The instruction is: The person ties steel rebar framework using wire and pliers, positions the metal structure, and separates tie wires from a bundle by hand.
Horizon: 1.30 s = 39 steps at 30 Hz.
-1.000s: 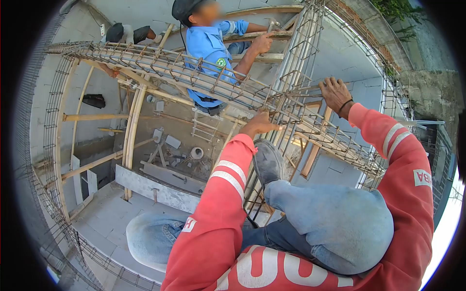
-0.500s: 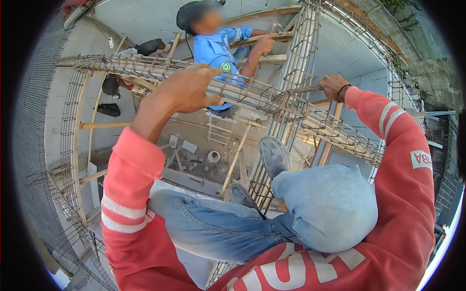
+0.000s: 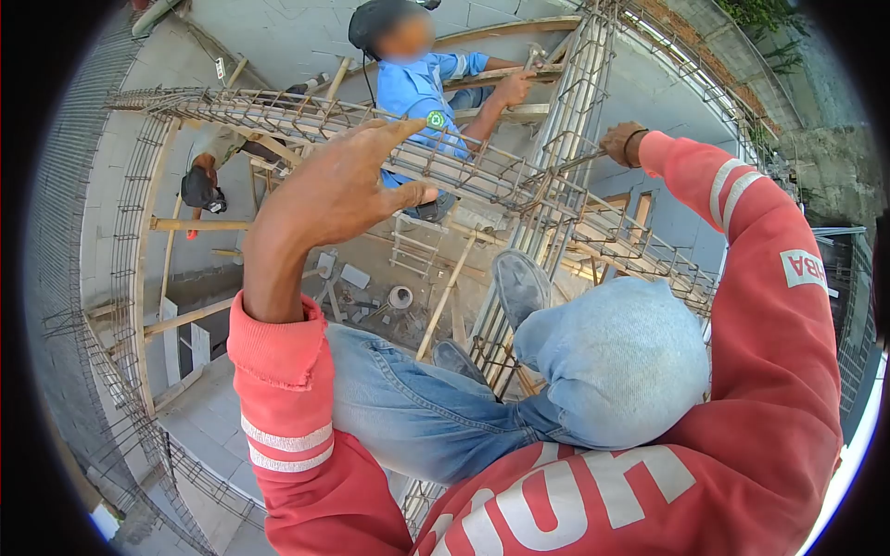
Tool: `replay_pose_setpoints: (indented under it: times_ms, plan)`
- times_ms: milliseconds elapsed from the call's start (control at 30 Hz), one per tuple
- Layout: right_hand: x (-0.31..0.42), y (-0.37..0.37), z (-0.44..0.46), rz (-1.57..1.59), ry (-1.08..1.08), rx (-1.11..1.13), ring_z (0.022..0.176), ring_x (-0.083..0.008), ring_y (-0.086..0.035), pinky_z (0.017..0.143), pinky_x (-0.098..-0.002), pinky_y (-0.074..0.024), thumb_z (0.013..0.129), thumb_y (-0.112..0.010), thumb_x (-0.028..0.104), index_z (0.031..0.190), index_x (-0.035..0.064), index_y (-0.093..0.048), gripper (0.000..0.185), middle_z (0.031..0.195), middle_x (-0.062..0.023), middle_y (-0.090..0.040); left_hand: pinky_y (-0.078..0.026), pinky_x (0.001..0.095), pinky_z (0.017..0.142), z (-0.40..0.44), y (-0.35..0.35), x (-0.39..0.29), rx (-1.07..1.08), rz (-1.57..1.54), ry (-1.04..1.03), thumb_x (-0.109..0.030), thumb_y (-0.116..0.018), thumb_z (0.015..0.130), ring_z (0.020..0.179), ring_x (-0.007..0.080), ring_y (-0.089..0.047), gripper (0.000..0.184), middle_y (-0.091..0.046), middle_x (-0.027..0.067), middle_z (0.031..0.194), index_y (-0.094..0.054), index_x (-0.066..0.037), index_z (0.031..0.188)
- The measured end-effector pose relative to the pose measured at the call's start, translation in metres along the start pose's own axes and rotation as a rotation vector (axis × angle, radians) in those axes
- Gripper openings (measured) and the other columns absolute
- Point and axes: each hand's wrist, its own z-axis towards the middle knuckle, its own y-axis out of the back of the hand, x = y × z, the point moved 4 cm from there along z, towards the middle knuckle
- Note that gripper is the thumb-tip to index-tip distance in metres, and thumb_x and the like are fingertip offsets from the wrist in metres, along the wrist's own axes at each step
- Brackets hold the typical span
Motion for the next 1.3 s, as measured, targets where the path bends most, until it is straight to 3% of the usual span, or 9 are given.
replay_pose_setpoints:
  times_ms: [533, 733, 900, 1000, 1067, 1100, 1167, 1200, 1300]
  plan:
    - [-0.008, 0.007, -0.01, 0.104, -0.019, -0.168, 0.083, -0.032, -0.071, 0.068, -0.049, -0.0562, 0.08, -0.061, 0.014, 0.087, 0.0055, -0.072, 0.015, 0.086, -0.0151, -0.071, -0.045, 0.0428, 0.101, -0.016, -0.005, 0.008, -0.02, -0.029, -0.013, -0.043, -0.072, 0.085, 0.119, 0.035, -0.057, 0.074, -0.052, 0.0191, 0.141, -0.045, -0.013, 0.146]
    - [-0.01, -0.009, 0.004, 0.82, -0.201, 0.818, 0.062, -0.0265, -0.066, 0.065, -0.0418, -0.0605, 0.086, -0.072, 0.028, 0.089, -0.0014, -0.068, 0.03, 0.074, -0.014, -0.065, -0.043, 0.0422, 0.102, -0.024, -0.003, 0.01, -0.048, -0.036, -0.005, -0.044, -0.073, 0.085, 0.12, 0.0347, -0.055, 0.074, -0.054, 0.0193, 0.139, -0.046, -0.011, 0.146]
    - [-0.012, -0.011, 0.004, 0.829, -0.176, 0.879, 0.068, -0.0248, -0.067, 0.065, -0.0408, -0.0614, 0.081, -0.082, 0.025, 0.09, -0.0021, -0.068, 0.032, 0.082, -0.0131, -0.067, -0.043, 0.0424, 0.102, -0.028, 0.003, 0.01, -0.088, -0.022, -0.013, -0.041, -0.072, 0.086, 0.121, 0.0354, -0.055, 0.072, -0.055, 0.0193, 0.138, -0.046, -0.01, 0.146]
    - [-0.009, -0.008, -0.008, 0.656, -0.16, 0.761, 0.069, -0.0287, -0.066, 0.061, -0.0415, -0.0556, 0.078, -0.082, 0.022, 0.103, 0.0006, -0.064, 0.038, 0.079, -0.0114, -0.067, -0.044, 0.0421, 0.101, -0.024, 0.004, 0.005, -0.077, -0.046, -0.046, -0.039, -0.073, 0.086, 0.119, 0.0358, -0.057, 0.071, -0.054, 0.0194, 0.139, -0.046, -0.01, 0.146]
    - [-0.001, 0.03, -0.023, -0.053, 0.052, 0.03, 0.094, -0.0311, -0.066, 0.082, -0.0483, -0.0537, 0.073, -0.081, 0.028, 0.123, 0.0025, -0.056, 0.062, 0.104, -0.0147, -0.067, -0.045, 0.042, 0.1, -0.019, 0.003, 0.003, -0.072, -0.051, -0.046, -0.039, -0.073, 0.087, 0.118, 0.0358, -0.057, 0.071, -0.054, 0.0194, 0.139, -0.045, -0.011, 0.146]
    - [0.004, 0.021, -0.03, -0.046, 0.049, 0.028, 0.094, -0.0311, -0.066, 0.082, -0.0483, -0.0537, 0.073, -0.081, 0.028, 0.123, 0.0025, -0.056, 0.062, 0.104, -0.0147, -0.067, -0.045, 0.0419, 0.1, -0.018, 0.002, 0.001, -0.069, -0.059, -0.042, -0.039, -0.073, 0.087, 0.117, 0.0359, -0.058, 0.071, -0.054, 0.0194, 0.139, -0.045, -0.011, 0.146]
    - [0.015, 0.015, -0.045, -0.405, 0.217, -0.59, 0.122, -0.0292, -0.052, 0.105, -0.053, -0.0381, 0.07, -0.077, 0.033, 0.133, 0.0051, -0.048, 0.075, 0.127, -0.0145, -0.055, -0.046, 0.0418, 0.099, -0.016, 0.004, -0.006, -0.061, -0.054, -0.059, -0.039, -0.073, 0.087, 0.116, 0.0359, -0.058, 0.071, -0.054, 0.0194, 0.139, -0.045, -0.011, 0.146]
    - [0.016, 0.005, -0.041, -0.427, 0.121, -0.564, 0.132, -0.0266, -0.039, 0.12, -0.0531, -0.0176, 0.074, -0.073, 0.036, 0.138, 0.0045, -0.044, 0.076, 0.135, -0.0121, -0.046, -0.046, 0.0417, 0.099, -0.015, 0.004, -0.008, -0.051, -0.053, -0.07, -0.039, -0.072, 0.087, 0.116, 0.0359, -0.058, 0.071, -0.054, 0.0193, 0.14, -0.045, -0.011, 0.146]
    - [0.004, 0.0, -0.04, -0.282, 0.073, -0.531, 0.13, -0.0277, -0.042, 0.119, -0.0528, -0.0208, 0.075, -0.074, 0.041, 0.144, 0.0042, -0.04, 0.085, 0.132, -0.0119, -0.049, -0.046, 0.0417, 0.099, -0.014, 0.001, -0.007, -0.031, -0.057, -0.05, -0.04, -0.073, 0.086, 0.116, 0.0355, -0.058, 0.072, -0.053, 0.0193, 0.14, -0.045, -0.011, 0.146]
